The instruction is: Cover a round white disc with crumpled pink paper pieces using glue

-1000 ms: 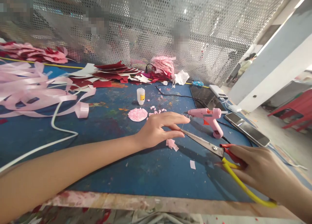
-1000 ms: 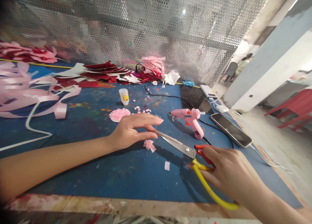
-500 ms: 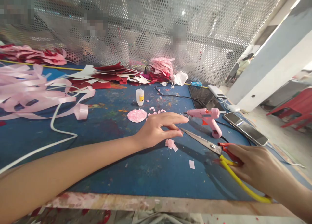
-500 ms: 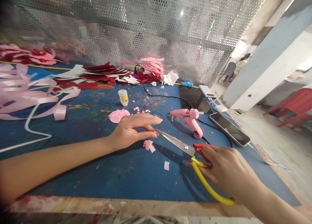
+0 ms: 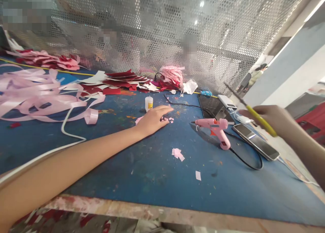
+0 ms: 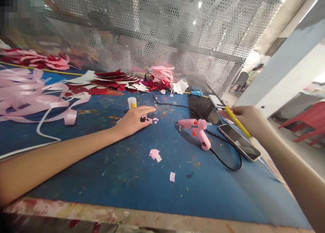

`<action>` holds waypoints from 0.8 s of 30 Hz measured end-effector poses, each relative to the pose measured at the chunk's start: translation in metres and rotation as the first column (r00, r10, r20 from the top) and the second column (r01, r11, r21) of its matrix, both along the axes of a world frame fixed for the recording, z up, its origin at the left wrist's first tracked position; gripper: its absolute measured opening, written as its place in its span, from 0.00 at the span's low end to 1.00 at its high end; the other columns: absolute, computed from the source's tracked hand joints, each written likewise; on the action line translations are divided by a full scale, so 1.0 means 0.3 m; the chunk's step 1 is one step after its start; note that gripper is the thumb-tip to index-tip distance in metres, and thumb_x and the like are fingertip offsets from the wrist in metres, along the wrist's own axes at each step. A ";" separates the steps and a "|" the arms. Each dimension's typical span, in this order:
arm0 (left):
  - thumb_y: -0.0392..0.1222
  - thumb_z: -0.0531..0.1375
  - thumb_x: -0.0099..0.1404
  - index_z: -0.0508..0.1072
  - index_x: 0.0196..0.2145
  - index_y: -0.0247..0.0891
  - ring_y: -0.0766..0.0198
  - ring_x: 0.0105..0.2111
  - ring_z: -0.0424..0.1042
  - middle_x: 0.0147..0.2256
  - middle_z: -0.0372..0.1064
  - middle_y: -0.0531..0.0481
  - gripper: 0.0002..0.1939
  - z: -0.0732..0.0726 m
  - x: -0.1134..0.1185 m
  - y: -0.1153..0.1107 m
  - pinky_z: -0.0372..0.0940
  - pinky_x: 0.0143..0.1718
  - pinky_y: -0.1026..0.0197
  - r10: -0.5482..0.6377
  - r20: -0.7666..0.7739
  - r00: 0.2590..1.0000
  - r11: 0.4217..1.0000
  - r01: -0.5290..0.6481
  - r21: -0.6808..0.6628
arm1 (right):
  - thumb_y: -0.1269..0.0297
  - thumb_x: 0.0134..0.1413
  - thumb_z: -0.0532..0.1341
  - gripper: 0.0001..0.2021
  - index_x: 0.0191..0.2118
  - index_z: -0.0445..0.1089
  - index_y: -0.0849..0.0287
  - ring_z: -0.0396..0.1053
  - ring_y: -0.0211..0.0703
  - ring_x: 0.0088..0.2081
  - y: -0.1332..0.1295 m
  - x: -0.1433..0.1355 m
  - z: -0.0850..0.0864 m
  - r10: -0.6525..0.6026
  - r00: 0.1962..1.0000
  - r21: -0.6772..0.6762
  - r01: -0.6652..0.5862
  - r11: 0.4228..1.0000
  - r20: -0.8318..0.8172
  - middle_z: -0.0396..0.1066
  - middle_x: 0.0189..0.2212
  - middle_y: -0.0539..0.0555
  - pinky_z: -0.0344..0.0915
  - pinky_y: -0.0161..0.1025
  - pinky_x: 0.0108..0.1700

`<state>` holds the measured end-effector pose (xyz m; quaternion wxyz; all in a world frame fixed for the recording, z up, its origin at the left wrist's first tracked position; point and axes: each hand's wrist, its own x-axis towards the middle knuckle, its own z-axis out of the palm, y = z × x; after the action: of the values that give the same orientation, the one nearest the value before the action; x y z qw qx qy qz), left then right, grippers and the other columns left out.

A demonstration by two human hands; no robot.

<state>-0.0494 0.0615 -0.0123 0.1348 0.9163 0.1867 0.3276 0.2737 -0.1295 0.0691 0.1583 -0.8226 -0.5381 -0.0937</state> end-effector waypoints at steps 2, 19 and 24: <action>0.36 0.62 0.58 0.71 0.49 0.34 0.55 0.53 0.65 0.49 0.71 0.44 0.20 0.001 0.001 -0.001 0.59 0.56 0.48 0.010 -0.007 1.000 0.992 -0.009 0.128 | 0.37 0.46 0.55 0.29 0.23 0.71 0.65 0.57 0.35 0.16 0.112 0.010 -0.013 -0.018 0.966 -0.125 -0.015 0.992 -0.259 0.63 0.12 0.53 0.52 0.36 0.20; 0.41 0.66 0.54 0.74 0.34 0.36 0.63 0.26 0.76 0.25 0.77 0.50 0.10 0.014 0.002 -0.084 0.71 0.28 0.65 0.124 0.385 0.914 0.900 0.060 -0.432 | 0.54 0.46 0.63 0.20 0.44 0.70 0.60 0.69 0.48 0.42 0.525 -0.114 -0.068 0.381 0.846 -0.108 -0.448 0.888 -0.373 0.71 0.43 0.59 0.66 0.43 0.43; 0.43 0.66 0.54 0.77 0.29 0.36 0.65 0.24 0.74 0.27 0.77 0.49 0.07 0.027 0.009 -0.144 0.70 0.27 0.66 0.031 0.378 0.925 0.883 0.152 -0.445 | 0.58 0.50 0.60 0.14 0.39 0.71 0.62 0.71 0.46 0.38 0.392 -0.106 0.083 0.400 0.908 0.220 -0.368 0.904 -0.124 0.72 0.37 0.58 0.68 0.45 0.42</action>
<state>-0.0467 0.0183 -0.0041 0.3944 0.7827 0.2014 0.4373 0.2420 -0.0121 0.0938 0.2965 -0.6860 -0.6631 -0.0429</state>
